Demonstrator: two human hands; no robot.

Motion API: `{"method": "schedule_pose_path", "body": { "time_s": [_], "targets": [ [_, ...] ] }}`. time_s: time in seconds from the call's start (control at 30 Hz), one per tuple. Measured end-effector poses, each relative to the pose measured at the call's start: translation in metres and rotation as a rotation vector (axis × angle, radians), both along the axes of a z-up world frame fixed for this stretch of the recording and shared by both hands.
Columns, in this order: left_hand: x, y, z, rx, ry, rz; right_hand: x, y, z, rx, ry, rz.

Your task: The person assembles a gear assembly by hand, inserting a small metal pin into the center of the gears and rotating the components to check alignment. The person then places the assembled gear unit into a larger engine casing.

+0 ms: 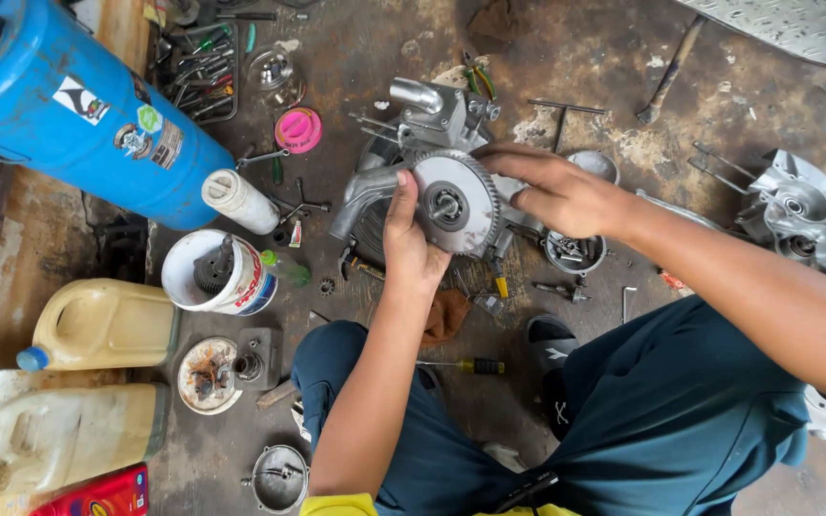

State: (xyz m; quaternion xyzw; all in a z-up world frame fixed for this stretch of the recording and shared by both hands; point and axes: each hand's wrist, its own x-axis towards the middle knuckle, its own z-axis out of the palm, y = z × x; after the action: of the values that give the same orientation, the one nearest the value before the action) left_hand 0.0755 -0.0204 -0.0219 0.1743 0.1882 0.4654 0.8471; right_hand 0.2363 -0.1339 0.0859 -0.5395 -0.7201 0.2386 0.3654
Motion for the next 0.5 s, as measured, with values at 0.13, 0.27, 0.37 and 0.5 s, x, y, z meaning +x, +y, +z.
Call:
{"method": "schedule_pose_path", "body": {
  "time_s": [0.13, 0.27, 0.37, 0.5],
  "targets": [
    [0.025, 0.003, 0.025, 0.022, -0.071, -0.08, 0.021, 0.01, -0.021, 0.01, -0.345, -0.069],
    [0.047, 0.004, 0.037, 0.037, 0.007, -0.099, 0.06, 0.036, -0.081, 0.185, -0.326, -0.157],
    [0.055, 0.01, 0.053, 0.078, 0.232, -0.149, 0.081, 0.037, -0.108, 0.222, -0.186, -0.164],
    [0.062, 0.034, 0.053, 0.392, 0.573, -0.283, 0.082, 0.026, -0.12, 0.181, 0.107, -0.129]
  ]
}}
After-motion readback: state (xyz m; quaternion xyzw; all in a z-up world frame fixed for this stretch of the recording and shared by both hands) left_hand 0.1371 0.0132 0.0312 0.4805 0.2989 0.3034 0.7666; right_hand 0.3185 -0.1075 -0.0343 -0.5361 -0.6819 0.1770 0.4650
